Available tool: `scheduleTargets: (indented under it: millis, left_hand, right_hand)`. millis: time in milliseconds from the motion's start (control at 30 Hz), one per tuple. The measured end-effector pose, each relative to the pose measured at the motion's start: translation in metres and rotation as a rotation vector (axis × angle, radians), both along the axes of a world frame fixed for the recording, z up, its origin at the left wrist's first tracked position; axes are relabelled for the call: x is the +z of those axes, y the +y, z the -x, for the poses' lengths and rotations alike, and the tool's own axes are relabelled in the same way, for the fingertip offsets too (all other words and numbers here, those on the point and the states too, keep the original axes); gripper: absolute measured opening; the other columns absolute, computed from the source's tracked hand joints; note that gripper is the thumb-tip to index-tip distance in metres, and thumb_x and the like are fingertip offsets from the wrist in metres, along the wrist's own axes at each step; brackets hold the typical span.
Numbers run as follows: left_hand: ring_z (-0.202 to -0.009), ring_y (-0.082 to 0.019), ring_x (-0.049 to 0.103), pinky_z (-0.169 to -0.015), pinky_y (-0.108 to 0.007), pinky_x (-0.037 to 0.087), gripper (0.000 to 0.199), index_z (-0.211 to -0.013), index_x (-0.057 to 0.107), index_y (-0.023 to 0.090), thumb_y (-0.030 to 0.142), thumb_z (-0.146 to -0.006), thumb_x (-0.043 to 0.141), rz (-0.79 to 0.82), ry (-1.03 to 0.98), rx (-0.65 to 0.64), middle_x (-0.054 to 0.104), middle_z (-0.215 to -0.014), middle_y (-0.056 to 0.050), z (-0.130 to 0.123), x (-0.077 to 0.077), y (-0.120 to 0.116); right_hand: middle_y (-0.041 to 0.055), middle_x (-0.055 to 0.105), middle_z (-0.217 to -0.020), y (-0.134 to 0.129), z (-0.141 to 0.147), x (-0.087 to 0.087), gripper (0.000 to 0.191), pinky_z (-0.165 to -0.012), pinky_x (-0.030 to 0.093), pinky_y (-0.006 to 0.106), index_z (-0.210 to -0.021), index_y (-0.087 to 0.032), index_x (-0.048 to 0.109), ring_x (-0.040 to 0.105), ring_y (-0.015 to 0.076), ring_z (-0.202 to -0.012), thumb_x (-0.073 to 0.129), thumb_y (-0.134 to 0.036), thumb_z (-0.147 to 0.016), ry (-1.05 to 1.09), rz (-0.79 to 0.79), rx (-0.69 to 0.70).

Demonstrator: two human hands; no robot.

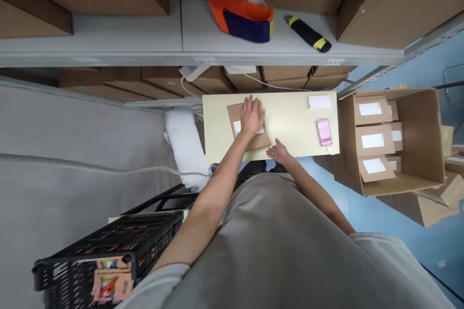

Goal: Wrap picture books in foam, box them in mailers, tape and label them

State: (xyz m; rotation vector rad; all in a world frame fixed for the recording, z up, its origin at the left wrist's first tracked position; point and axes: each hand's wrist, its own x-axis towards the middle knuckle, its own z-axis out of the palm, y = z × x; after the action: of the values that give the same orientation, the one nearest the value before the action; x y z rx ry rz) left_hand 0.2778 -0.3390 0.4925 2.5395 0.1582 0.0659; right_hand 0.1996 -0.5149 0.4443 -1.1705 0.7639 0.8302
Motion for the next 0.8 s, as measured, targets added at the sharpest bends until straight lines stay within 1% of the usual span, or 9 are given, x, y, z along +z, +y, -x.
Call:
scheduleTargets:
  millis: [100,200,300,367,467,567,633,700,800]
  left_hand:
    - [-0.165,-0.044,0.045,-0.143,-0.065,0.021,0.070,-0.166,0.054,0.005,0.042,-0.107,0.057,-0.019,0.164,-0.016,0.059,-0.166,-0.028,-0.043,0.012,0.000]
    - [-0.152,-0.045,0.057,-0.140,-0.061,0.031,0.066,-0.158,0.063,0.006,0.048,-0.107,0.058,-0.017,0.133,0.018,0.067,-0.152,-0.029,-0.047,0.026,0.011]
    - [-0.144,-0.045,0.061,-0.131,-0.056,0.045,0.067,-0.146,0.073,0.010,0.062,-0.108,0.056,0.090,-0.021,0.108,0.069,-0.142,-0.027,-0.017,0.033,0.038]
    - [-0.134,-0.043,0.066,-0.125,-0.057,0.051,0.067,-0.135,0.078,0.014,0.069,-0.109,0.051,0.181,-0.039,0.218,0.072,-0.129,-0.025,0.014,0.029,0.054]
    - [-0.131,-0.042,0.070,-0.117,-0.055,0.057,0.062,-0.124,0.079,0.017,0.070,-0.107,0.053,0.255,0.115,0.305,0.076,-0.128,-0.024,0.063,0.012,0.062]
    - [-0.125,-0.044,0.075,-0.110,-0.055,0.059,0.057,-0.125,0.074,0.016,0.066,-0.107,0.054,0.310,0.330,0.315,0.079,-0.131,-0.025,0.094,-0.004,0.049]
    - [-0.124,-0.046,0.076,-0.106,-0.055,0.060,0.062,-0.128,0.071,0.015,0.070,-0.107,0.052,0.331,0.381,0.318,0.080,-0.130,-0.026,0.099,-0.010,0.038]
    - [-0.123,-0.049,0.076,-0.103,-0.057,0.060,0.076,-0.129,0.069,0.014,0.083,-0.103,0.051,0.335,0.375,0.340,0.081,-0.126,-0.029,0.092,-0.013,0.029]
    - [-0.124,-0.054,0.075,-0.101,-0.060,0.059,0.091,-0.125,0.069,0.014,0.097,-0.088,0.062,0.342,0.344,0.421,0.081,-0.124,-0.032,0.074,-0.017,0.023]
  right_hand:
    - [0.0189,0.080,-0.100,0.005,-0.003,0.021,0.047,-0.097,0.070,0.041,-0.140,-0.002,0.064,0.082,0.0266,-0.099,0.034,-0.032,-0.118,0.029,0.012,0.007]
    - [0.0151,0.082,-0.100,0.001,-0.002,0.040,0.039,-0.103,0.069,0.043,-0.134,-0.012,0.069,0.081,0.0267,-0.103,0.042,-0.033,-0.116,-0.045,0.078,-0.020]
    - [0.0126,0.084,-0.122,-0.015,0.002,0.055,0.037,-0.118,0.062,0.046,-0.130,-0.020,0.073,0.078,0.0289,-0.123,0.050,-0.043,-0.113,-0.191,0.183,-0.064]
    - [0.0122,0.080,-0.137,-0.027,0.002,0.062,0.041,-0.125,0.055,0.047,-0.130,-0.022,0.074,0.072,0.0304,-0.136,0.050,-0.050,-0.111,-0.378,0.341,-0.045]
    - [0.0174,0.078,-0.143,-0.041,-0.006,0.066,0.053,-0.122,0.055,0.053,-0.141,-0.021,0.067,0.070,0.0339,-0.136,0.041,-0.057,-0.112,-0.677,0.671,0.117]
    - [0.0239,0.074,-0.146,-0.045,-0.021,0.064,0.055,-0.117,0.056,0.056,-0.147,-0.018,0.057,0.071,0.0376,-0.134,0.037,-0.057,-0.114,-0.762,0.870,0.344]
    - [0.0265,0.068,-0.153,-0.044,-0.033,0.063,0.052,-0.117,0.055,0.056,-0.147,-0.017,0.054,0.069,0.0397,-0.138,0.041,-0.056,-0.114,-0.766,0.945,0.463]
    - [0.0279,0.066,-0.155,-0.041,-0.043,0.061,0.054,-0.117,0.054,0.057,-0.146,-0.017,0.054,0.070,0.0424,-0.137,0.046,-0.060,-0.114,-0.735,0.991,0.551]
    - [0.0306,0.074,-0.141,-0.034,-0.052,0.056,0.071,-0.114,0.055,0.061,-0.148,-0.014,0.053,0.074,0.0477,-0.127,0.052,-0.074,-0.110,-0.627,1.031,0.635]
